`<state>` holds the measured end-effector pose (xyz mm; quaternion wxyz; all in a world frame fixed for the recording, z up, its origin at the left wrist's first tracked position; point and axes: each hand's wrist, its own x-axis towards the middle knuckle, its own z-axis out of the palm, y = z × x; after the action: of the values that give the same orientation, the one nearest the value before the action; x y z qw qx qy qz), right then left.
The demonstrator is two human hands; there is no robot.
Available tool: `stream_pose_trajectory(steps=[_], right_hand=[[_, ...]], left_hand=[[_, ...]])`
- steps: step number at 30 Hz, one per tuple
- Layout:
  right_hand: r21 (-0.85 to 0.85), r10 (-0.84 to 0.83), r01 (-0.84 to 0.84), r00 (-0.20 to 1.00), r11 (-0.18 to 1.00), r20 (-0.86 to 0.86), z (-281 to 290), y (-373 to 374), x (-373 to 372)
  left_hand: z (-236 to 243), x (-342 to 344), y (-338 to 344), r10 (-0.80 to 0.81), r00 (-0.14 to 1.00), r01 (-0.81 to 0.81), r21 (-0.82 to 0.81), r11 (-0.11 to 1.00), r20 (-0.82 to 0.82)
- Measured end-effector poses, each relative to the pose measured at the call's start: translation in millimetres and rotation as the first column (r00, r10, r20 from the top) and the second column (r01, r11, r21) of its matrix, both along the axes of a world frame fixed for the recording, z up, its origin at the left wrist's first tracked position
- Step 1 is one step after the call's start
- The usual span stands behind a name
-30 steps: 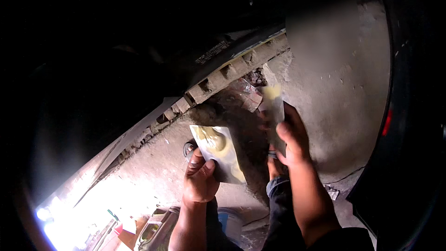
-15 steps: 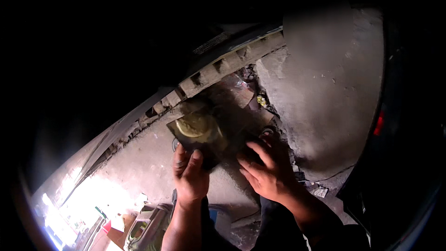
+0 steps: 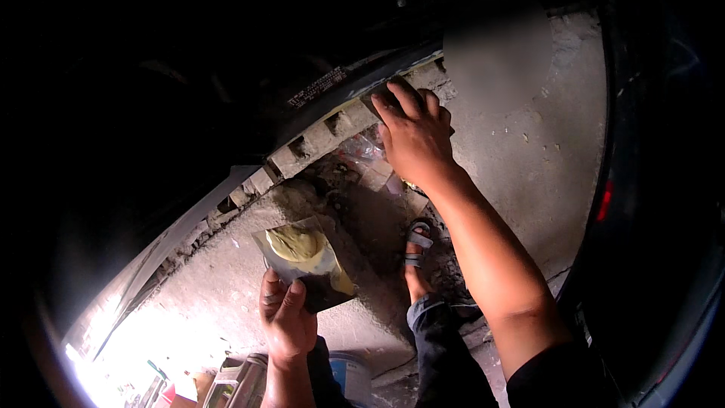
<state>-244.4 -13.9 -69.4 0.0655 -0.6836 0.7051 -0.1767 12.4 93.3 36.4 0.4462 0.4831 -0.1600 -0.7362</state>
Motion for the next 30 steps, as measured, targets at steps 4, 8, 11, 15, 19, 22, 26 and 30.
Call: stream_pose_trajectory(steps=[4,8,11,15,19,22,26,30], right_hand=[[0.048,-0.017,0.017,1.0,0.999,-0.018,-1.6,-9.4,9.1],[0.067,-0.014,0.018,0.999,0.998,-0.052,-7.2,-7.9,12.5],[0.077,-0.01,0.015,0.998,0.997,-0.065,-6.0,-5.2,13.7],[0.129,-0.022,0.03,0.998,0.991,-0.064,6.0,-11.5,21.0],[0.176,-0.03,0.046,0.995,0.983,-0.093,-7.0,-1.8,26.3],[0.17,-0.029,0.04,0.997,0.985,-0.067,-4.3,2.6,28.3],[0.034,-0.004,0.004,1.0,0.999,0.008,-1.4,0.2,35.9],[0.111,-0.036,0.039,0.999,0.993,-0.033,-5.2,1.5,44.8]], left_hand=[[0.0,3.2,-0.6,0.001,1.0,-0.001,-0.012,1.0,0.013],[-0.5,5.0,-1.5,0.0,1.0,0.0,-0.014,1.0,-0.006],[-1.7,7.8,-0.9,-0.002,1.0,0.002,-0.015,1.0,-0.003],[-1.8,8.8,-1.2,-0.015,1.0,0.015,-0.028,0.999,0.003],[-1.1,8.5,1.0,-0.014,1.0,0.014,-0.015,1.0,0.0],[-0.9,10.0,0.5,-0.008,1.0,0.009,-0.038,0.999,0.008],[0.4,8.3,0.0,-0.026,0.999,0.025,-0.017,1.0,-0.035],[-2.0,8.9,0.7,-0.038,0.999,0.036,-0.04,0.999,-0.037]])
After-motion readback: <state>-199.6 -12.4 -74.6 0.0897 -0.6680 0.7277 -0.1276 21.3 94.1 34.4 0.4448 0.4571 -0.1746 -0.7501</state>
